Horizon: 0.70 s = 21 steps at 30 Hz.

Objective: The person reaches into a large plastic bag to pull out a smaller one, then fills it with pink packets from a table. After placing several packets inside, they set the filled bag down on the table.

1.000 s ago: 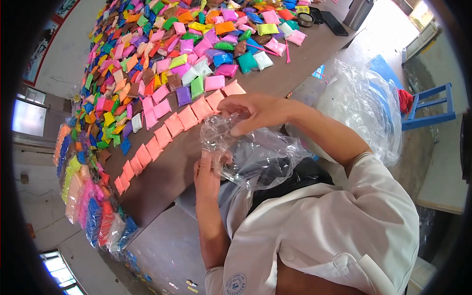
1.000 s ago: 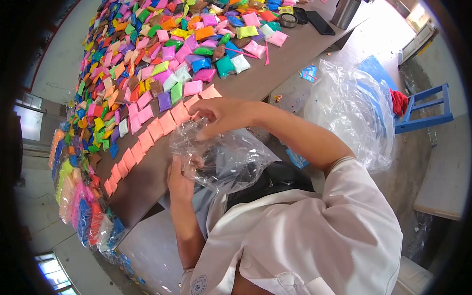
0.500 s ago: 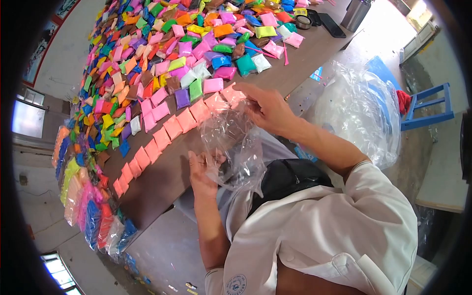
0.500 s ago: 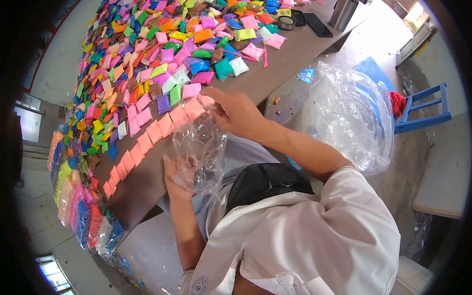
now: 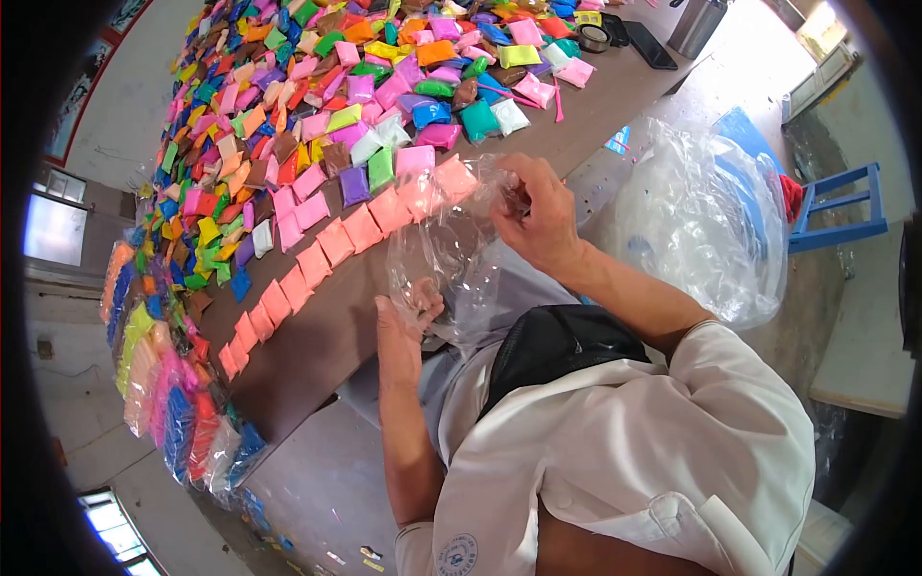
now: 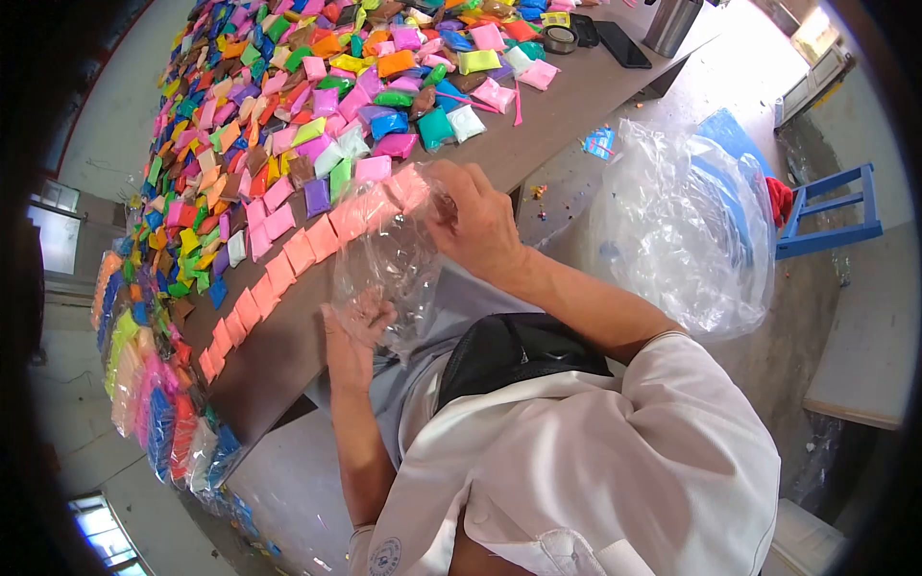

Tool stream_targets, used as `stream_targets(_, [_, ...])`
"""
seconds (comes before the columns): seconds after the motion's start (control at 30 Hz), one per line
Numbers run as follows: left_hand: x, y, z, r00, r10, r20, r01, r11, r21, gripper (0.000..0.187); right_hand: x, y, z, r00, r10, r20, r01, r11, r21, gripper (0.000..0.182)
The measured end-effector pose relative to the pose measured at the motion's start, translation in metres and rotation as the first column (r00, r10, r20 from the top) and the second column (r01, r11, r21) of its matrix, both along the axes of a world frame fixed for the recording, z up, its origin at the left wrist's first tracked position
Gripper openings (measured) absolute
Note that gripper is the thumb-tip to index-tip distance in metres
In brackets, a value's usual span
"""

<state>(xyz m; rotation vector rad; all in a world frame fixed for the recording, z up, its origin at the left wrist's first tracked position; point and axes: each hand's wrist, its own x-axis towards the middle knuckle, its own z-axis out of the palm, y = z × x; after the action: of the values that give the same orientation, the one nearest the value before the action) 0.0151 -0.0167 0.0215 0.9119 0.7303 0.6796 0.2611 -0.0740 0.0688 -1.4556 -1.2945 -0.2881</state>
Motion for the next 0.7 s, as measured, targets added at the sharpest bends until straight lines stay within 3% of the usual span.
stream_targets(0.1, [-0.005,-0.003,-0.007,0.996,-0.068,-0.057,0.075,0.988,0.134,0.07,-0.003,0.003,-0.002,0.994,-0.038,-0.099,0.042,0.999,0.033,0.047])
stream_targets(0.2, [-0.009,-0.004,-0.01,0.994,-0.069,-0.083,0.079,0.99,0.115,0.074,-0.003,0.002,-0.007,0.99,-0.058,-0.132,0.062,0.998,0.027,0.044])
stream_targets(0.3, [-0.008,-0.009,0.0,0.995,-0.039,-0.096,0.057,0.98,0.189,0.077,-0.003,-0.003,-0.008,0.994,-0.086,-0.075,0.086,0.996,-0.002,0.042])
stream_targets(0.4, [-0.007,-0.01,0.01,0.996,-0.015,-0.09,0.03,0.984,0.176,0.069,-0.008,-0.014,-0.017,0.997,-0.009,-0.081,0.004,0.998,-0.06,0.042])
stream_targets(0.5, [-0.002,-0.009,0.011,0.97,0.098,-0.223,-0.057,0.981,0.183,0.058,-0.014,-0.02,-0.024,0.991,0.118,-0.065,-0.116,0.993,0.039,0.038])
stream_targets(0.7, [0.002,-0.009,0.016,0.956,0.128,-0.264,-0.079,0.979,0.188,0.049,-0.004,-0.033,-0.024,0.981,0.192,-0.011,-0.191,0.98,0.063,0.034])
